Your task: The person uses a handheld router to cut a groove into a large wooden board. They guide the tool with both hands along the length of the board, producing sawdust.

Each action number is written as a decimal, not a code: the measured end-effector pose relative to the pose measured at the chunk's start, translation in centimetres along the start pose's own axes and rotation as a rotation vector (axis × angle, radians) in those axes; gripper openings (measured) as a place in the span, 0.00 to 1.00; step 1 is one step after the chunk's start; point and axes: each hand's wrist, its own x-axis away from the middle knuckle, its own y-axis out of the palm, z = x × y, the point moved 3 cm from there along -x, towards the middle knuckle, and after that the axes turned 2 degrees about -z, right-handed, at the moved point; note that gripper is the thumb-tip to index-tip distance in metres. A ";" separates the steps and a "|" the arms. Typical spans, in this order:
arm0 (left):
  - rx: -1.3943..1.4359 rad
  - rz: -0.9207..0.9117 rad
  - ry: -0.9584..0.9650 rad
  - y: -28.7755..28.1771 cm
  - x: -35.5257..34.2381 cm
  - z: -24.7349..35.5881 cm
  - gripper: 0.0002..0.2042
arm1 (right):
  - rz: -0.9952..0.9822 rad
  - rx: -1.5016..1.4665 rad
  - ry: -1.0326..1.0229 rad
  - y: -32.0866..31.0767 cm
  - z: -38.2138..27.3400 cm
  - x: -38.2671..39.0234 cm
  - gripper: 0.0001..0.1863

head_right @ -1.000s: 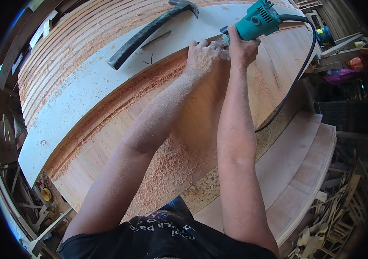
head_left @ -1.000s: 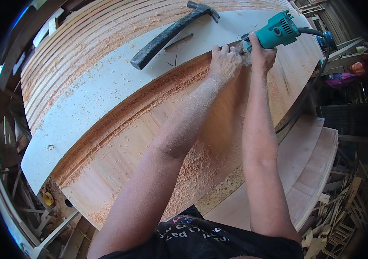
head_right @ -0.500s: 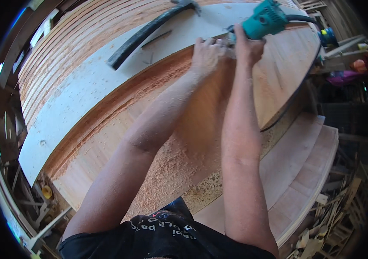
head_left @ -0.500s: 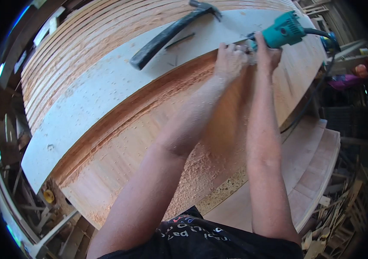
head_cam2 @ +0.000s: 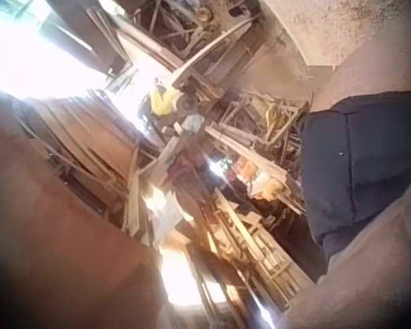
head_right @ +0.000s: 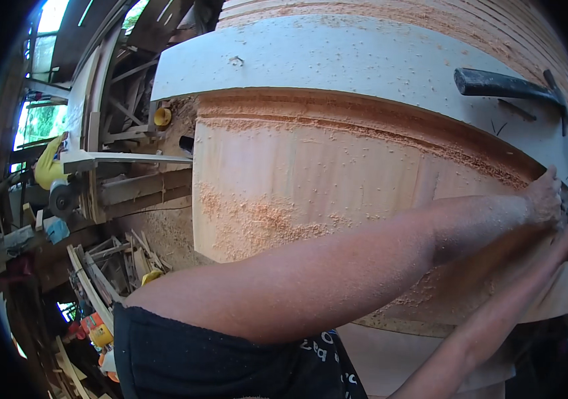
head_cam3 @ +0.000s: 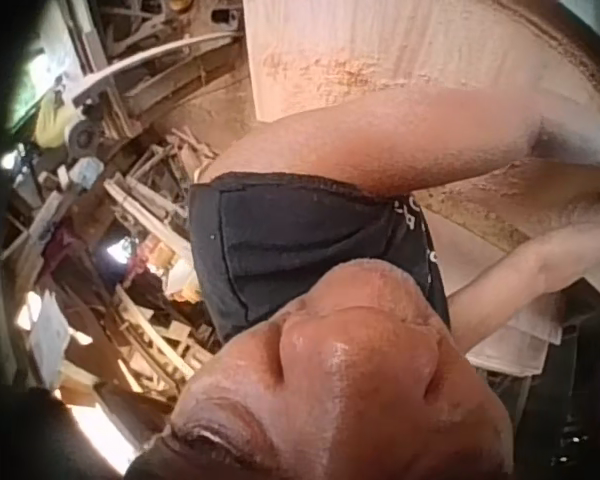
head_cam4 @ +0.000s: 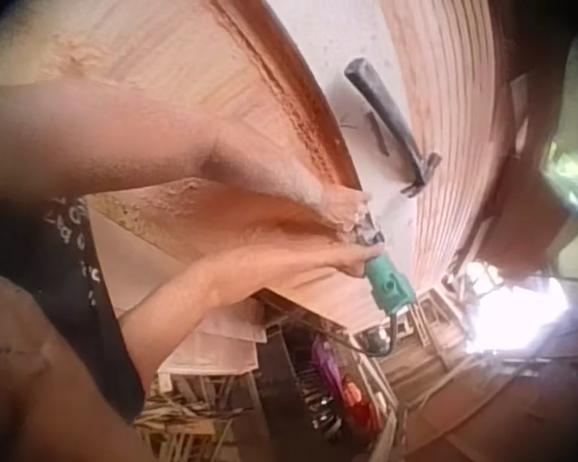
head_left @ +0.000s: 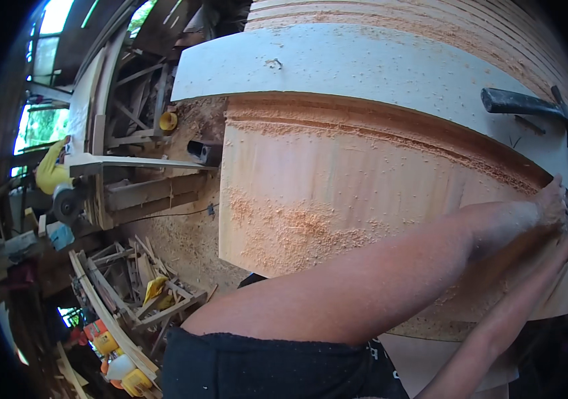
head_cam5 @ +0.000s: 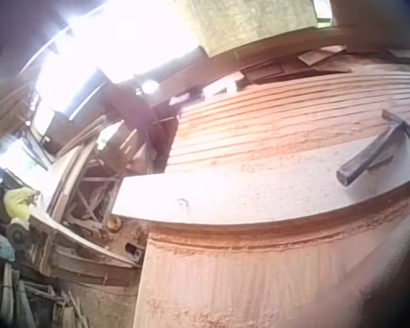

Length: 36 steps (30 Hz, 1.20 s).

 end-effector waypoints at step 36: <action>-0.011 0.270 0.099 -2.2 0.2 -1.4 0.10 | 0.182 -0.185 -0.174 -2.8 -6.0 8.5 0.45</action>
